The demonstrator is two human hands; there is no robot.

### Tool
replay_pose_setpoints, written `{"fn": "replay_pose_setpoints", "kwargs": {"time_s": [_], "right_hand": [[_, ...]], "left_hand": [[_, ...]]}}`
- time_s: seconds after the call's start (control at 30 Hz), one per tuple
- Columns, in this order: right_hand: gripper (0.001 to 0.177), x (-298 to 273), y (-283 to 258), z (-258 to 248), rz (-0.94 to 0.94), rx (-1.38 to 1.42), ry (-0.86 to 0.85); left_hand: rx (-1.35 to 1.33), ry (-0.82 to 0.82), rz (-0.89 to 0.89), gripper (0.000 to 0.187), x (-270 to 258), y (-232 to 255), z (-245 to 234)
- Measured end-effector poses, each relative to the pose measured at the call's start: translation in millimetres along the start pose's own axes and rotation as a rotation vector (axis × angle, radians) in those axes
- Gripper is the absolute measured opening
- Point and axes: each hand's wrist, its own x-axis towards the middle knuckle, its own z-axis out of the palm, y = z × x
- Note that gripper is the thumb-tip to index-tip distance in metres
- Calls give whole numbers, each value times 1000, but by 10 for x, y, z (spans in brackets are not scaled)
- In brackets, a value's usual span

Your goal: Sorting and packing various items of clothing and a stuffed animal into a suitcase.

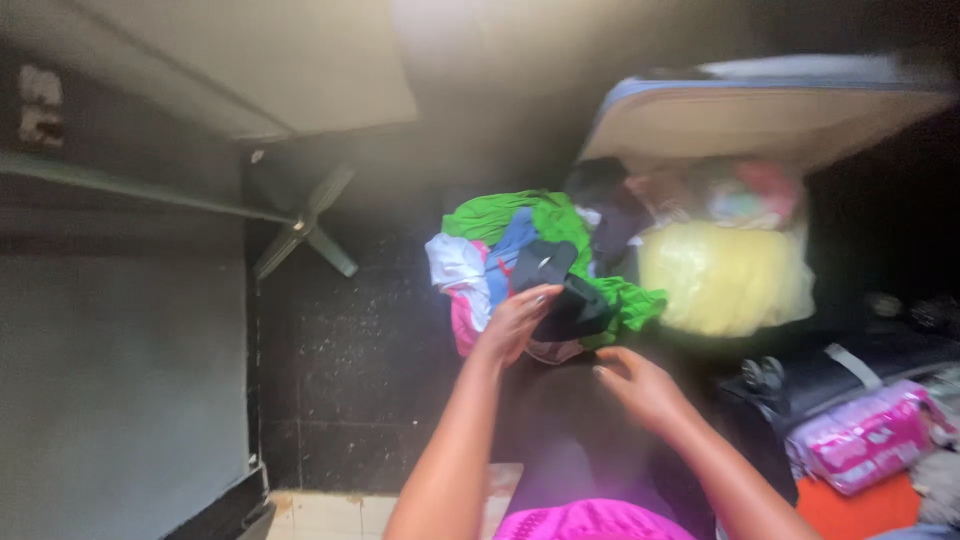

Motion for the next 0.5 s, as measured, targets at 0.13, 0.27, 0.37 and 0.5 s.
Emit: {"fn": "replay_pose_setpoints", "kwargs": {"time_s": [0.13, 0.27, 0.37, 0.5], "right_hand": [[55, 336, 295, 93, -127, 318, 93], [77, 285, 276, 18, 7, 675, 77], [66, 83, 13, -111, 116, 810, -77], [91, 398, 275, -18, -101, 1356, -697]], "left_hand": [[-63, -88, 55, 45, -741, 702, 744], [-229, -192, 129, 45, -1133, 1110, 1040], [-411, -318, 277, 39, -1247, 1342, 1252], [-626, -718, 246, 19, -1518, 1563, 1992]]}}
